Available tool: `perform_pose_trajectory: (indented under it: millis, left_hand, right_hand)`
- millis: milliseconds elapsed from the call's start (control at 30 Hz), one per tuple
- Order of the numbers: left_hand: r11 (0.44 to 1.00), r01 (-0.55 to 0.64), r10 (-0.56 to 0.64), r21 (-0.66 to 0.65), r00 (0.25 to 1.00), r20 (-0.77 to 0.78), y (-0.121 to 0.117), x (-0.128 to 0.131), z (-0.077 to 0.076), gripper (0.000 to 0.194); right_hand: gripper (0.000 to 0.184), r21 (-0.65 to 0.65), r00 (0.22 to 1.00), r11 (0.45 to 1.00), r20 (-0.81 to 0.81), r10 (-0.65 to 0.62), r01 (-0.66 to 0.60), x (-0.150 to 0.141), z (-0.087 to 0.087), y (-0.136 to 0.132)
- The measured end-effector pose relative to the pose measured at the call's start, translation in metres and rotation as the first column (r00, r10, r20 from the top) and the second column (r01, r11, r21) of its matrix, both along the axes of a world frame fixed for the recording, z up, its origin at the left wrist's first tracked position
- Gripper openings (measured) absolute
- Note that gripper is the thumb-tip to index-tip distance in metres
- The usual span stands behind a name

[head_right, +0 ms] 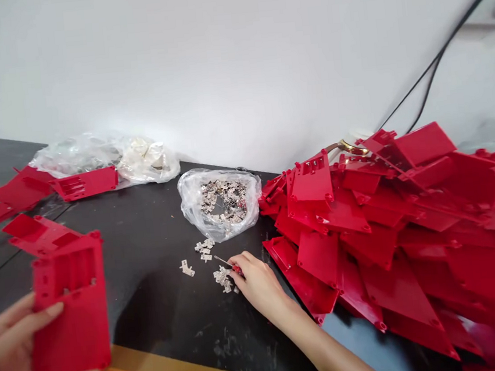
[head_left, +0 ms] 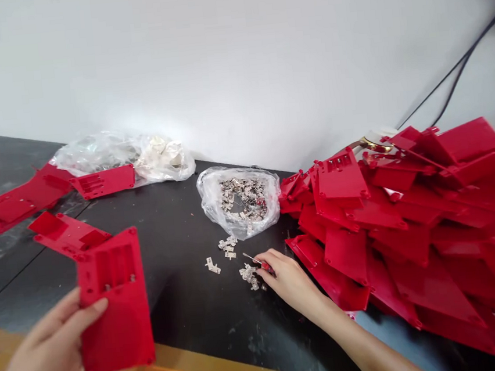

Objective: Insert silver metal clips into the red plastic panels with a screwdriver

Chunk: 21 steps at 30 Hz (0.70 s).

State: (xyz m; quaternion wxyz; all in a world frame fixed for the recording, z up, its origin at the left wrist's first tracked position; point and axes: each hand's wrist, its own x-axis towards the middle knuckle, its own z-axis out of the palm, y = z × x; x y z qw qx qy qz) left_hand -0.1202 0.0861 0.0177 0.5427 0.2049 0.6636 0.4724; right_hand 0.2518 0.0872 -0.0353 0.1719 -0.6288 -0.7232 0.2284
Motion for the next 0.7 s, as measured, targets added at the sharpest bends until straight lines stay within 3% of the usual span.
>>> perform_pose_trajectory:
  millis: [100,300,433,700]
  left_hand:
    - [0.982,0.017,0.020,-0.188,0.981,0.192,-0.025,0.046,-0.008,0.062]
    - [0.978,0.137,-0.071,-0.160,0.930,0.361,-0.041,0.101,-0.017,0.053]
    - [0.970,0.216,-0.155,-0.108,0.901,0.406,-0.044,0.119,-0.022,0.050]
    - [0.956,0.273,-0.213,-0.107,0.898,0.385,-0.045,0.130,-0.030,0.051]
  right_hand:
    - [0.012,-0.012,0.999,0.999,0.013,0.042,-0.042,0.002,-0.004,0.008]
    - [0.010,-0.032,0.997,0.997,0.017,0.075,-0.074,0.006,-0.008,0.015]
    - [0.010,-0.041,0.996,0.996,0.026,0.081,-0.080,0.005,-0.009,0.016]
    - [0.008,-0.069,0.994,0.991,-0.028,0.110,-0.112,0.004,-0.006,0.015]
